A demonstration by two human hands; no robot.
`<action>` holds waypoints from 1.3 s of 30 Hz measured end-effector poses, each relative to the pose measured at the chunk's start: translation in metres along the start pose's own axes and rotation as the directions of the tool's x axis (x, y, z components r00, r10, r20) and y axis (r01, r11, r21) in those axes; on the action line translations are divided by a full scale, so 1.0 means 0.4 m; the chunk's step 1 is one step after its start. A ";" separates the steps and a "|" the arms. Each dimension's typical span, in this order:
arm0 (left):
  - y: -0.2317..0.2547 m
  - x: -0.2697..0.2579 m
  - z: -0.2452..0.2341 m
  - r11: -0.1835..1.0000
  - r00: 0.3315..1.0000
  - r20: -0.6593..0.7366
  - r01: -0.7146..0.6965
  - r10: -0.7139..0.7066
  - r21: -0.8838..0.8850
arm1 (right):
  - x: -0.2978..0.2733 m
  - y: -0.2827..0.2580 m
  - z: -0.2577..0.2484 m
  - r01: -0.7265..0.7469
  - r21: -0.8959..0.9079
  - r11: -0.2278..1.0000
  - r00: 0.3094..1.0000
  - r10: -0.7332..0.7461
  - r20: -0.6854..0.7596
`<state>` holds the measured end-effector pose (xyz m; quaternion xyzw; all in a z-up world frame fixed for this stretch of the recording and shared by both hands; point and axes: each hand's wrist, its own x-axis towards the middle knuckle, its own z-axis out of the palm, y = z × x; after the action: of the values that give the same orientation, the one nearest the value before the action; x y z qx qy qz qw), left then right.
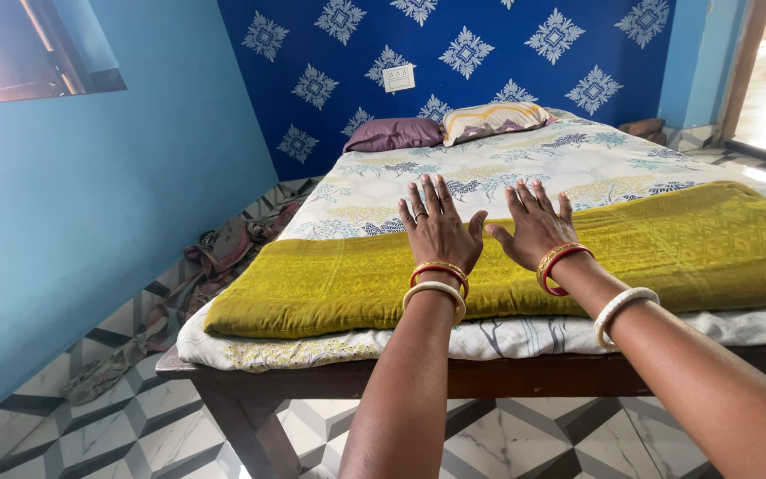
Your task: The person folds a yellow patterned blanket on a bed with a tree-patterned sheet. They smooth the fabric, fold it in half lengthwise, then fold it again into a compact rectangle, and finally smooth the folded bundle.
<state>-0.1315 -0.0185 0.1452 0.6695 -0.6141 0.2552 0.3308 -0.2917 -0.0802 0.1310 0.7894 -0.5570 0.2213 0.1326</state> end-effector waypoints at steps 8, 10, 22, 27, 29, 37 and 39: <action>-0.001 -0.025 0.057 0.998 1.000 0.018 -0.024 0.025 -0.051 | -0.016 0.032 0.012 -0.005 0.003 1.000 0.999 0.005 0.042; 0.002 -0.029 0.106 0.998 0.994 0.108 -0.012 0.019 -0.068 | -0.007 0.054 0.056 -0.025 0.007 1.000 0.997 0.025 0.078; 0.194 -0.121 0.273 0.991 0.654 0.754 0.050 0.059 -0.120 | -0.049 0.253 0.337 -0.146 -0.041 0.988 0.881 0.149 0.449; 0.010 -0.094 0.157 0.995 0.526 0.849 0.103 -0.051 -0.004 | -0.079 0.387 0.247 -0.324 -0.121 0.938 0.809 0.341 0.479; -0.087 -0.082 0.122 0.986 0.531 0.832 0.123 -0.163 0.115 | -0.087 0.466 0.225 -0.372 -0.162 0.914 0.786 0.403 0.468; -0.530 -0.090 0.039 0.848 0.515 0.678 0.241 -0.524 0.472 | -0.152 0.856 0.203 -0.524 -0.309 0.794 0.710 0.608 0.356; -0.615 -0.092 0.029 0.788 0.494 0.626 0.251 -0.603 0.562 | -0.144 0.895 0.211 -0.573 -0.308 0.760 0.679 0.650 0.340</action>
<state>0.1075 0.0034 0.0784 0.8965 -0.4376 -0.0358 -0.0599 -0.6267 -0.1948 0.0157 0.5700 -0.8213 0.0242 -0.0055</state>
